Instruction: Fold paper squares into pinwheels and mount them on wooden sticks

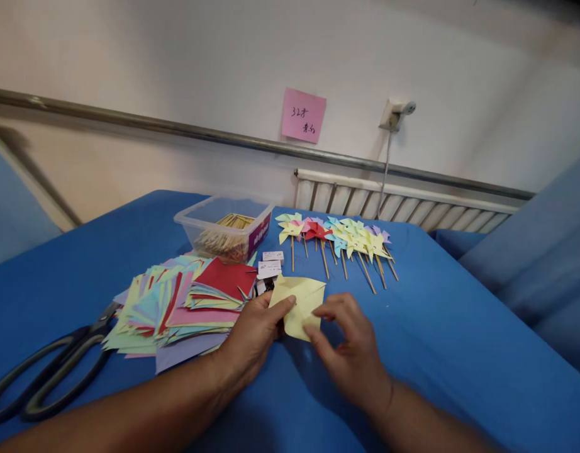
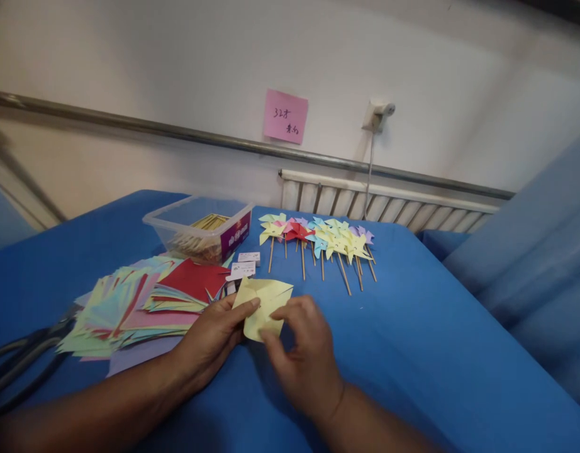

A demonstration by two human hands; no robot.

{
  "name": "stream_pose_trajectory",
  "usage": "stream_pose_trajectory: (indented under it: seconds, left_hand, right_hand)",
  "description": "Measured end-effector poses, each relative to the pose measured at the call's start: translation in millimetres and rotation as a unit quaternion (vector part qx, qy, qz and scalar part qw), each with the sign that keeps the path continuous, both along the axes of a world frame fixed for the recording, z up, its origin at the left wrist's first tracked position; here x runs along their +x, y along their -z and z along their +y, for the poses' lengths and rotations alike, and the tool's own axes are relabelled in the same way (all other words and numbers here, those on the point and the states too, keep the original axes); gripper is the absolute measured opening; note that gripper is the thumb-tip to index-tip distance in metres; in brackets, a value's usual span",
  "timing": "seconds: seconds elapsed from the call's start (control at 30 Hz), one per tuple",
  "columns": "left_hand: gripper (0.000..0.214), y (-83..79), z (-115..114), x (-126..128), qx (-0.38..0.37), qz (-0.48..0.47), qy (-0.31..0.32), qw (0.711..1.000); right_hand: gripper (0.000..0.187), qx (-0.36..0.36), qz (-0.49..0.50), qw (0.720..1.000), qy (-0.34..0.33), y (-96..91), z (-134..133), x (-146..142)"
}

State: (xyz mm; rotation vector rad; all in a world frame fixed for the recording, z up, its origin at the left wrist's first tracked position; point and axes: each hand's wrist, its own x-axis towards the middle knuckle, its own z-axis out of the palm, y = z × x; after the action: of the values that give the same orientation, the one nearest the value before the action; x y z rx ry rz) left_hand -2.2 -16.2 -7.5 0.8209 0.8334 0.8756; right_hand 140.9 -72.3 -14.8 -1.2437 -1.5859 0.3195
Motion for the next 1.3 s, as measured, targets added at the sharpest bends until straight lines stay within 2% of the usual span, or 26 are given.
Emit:
stream_pose_trajectory:
  seconds: [0.07,0.13,0.3,0.4,0.57,0.77,1.1,1.3]
  left_hand:
    - [0.036,-0.3,-1.1,0.7,0.006,-0.003,-0.005,1.0]
    - [0.035,-0.4,-2.7,1.4,0.012,0.001,-0.007,1.0]
    - [0.029,-1.1,-6.5,2.4,0.019,0.033,-0.013,0.999]
    - [0.031,-0.8,-6.4,2.2,0.014,0.061,-0.012,0.998]
    - [0.034,3.1,-2.7,1.7,0.041,0.088,-0.014,0.995]
    - [0.034,3.5,-2.9,0.6,0.064,0.108,0.012,0.992]
    - [0.024,1.0,-4.7,1.6,0.055,0.097,0.028,0.993]
    - [0.018,5.4,-4.0,1.3,0.05,0.092,0.038,0.994]
  right_hand:
    - [0.024,0.002,-0.108,0.994,-0.017,-2.5,-5.2,-7.3]
    - [0.027,0.004,-0.167,0.986,-0.002,-2.6,-5.8,-13.0]
    - [0.007,0.014,-0.204,0.979,0.021,-1.6,-0.3,-13.8]
    - [0.007,-0.003,-0.168,0.986,0.02,-0.1,1.7,-10.3]
    - [0.007,-0.052,-0.046,0.997,0.026,9.7,7.7,-5.2]
    - [0.012,-0.103,0.064,0.993,-0.001,16.2,14.7,-1.7]
    - [0.014,-0.123,0.08,0.989,-0.028,12.7,15.0,-0.5]
    - [0.014,-0.134,0.086,0.987,-0.023,14.9,15.8,-0.1]
